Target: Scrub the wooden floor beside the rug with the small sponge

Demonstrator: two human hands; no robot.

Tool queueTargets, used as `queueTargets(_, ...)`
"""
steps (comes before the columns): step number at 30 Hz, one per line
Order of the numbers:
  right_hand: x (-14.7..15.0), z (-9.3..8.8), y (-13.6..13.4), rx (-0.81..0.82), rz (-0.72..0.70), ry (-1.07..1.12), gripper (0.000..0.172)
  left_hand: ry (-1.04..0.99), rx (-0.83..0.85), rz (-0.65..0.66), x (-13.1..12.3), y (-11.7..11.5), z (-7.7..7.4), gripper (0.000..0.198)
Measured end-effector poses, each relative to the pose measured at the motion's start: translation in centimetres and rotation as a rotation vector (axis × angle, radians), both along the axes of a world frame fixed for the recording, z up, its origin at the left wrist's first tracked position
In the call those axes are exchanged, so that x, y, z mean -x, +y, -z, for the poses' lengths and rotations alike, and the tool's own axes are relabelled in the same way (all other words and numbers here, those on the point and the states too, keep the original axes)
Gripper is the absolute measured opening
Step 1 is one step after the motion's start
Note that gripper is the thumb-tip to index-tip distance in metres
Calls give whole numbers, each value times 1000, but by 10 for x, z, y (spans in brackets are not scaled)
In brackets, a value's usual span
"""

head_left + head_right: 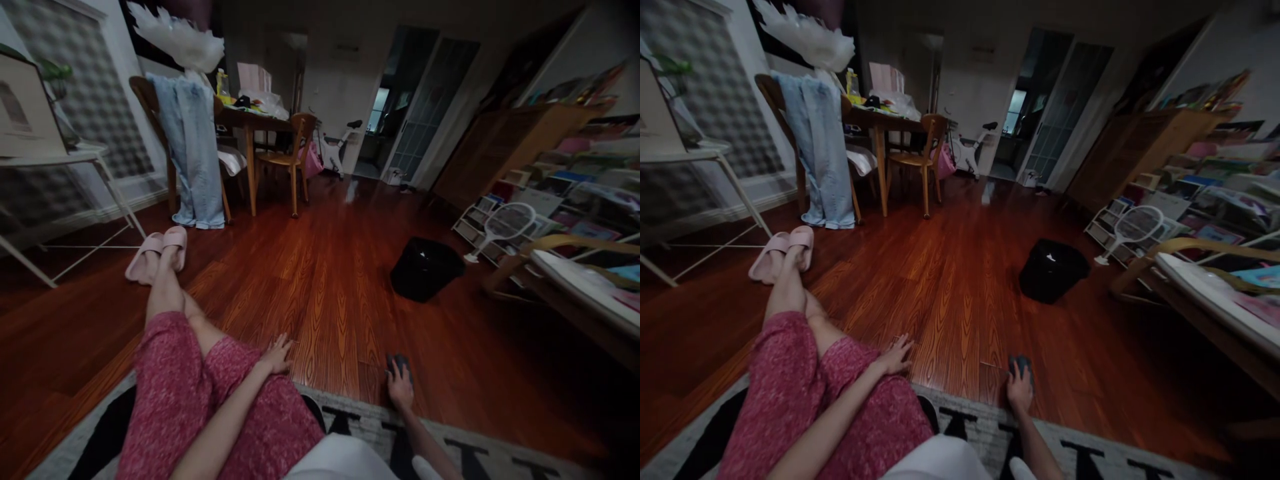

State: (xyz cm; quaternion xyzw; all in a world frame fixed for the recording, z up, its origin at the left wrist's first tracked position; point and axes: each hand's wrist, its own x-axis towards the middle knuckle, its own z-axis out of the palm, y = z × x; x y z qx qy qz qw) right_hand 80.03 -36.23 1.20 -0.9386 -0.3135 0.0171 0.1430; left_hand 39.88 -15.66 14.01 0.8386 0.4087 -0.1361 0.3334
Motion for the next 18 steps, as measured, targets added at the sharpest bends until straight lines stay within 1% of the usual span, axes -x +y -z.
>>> queueTargets(2, 2, 14, -25, -69, 111, -30, 59, -4, 1, 2, 0, 1, -1, 83)
queueTargets(4, 18, 25, -34, -142, 184, -72, 59, -3, 0, 4, 0, 1, -1, 83)
queueTargets(6, 43, 30, -26, -184, 243, -103, 59, 2, -3, 6, 1, 2, 0, 84)
queueTargets(8, 72, 29, -6, -180, 259, -103, 59, 9, -9, 12, 3, 2, -1, 85)
queueTargets(9, 87, 27, 7, -165, 238, -92, 59, 13, -13, 16, 4, 2, -1, 85)
queueTargets(10, 103, 24, 21, -143, 190, -77, 59, 18, -17, 20, 5, 2, -2, 84)
queueTargets(12, 137, 19, 49, -94, 17, -39, 58, 28, -26, 29, 6, 2, -4, 84)
queueTargets(15, 191, 14, 89, -55, -342, 13, 56, 40, -42, 37, 7, 0, -8, 83)
queueTargets(18, 236, 12, 121, -74, -678, 43, 54, 44, -59, 33, 6, -1, -10, 82)
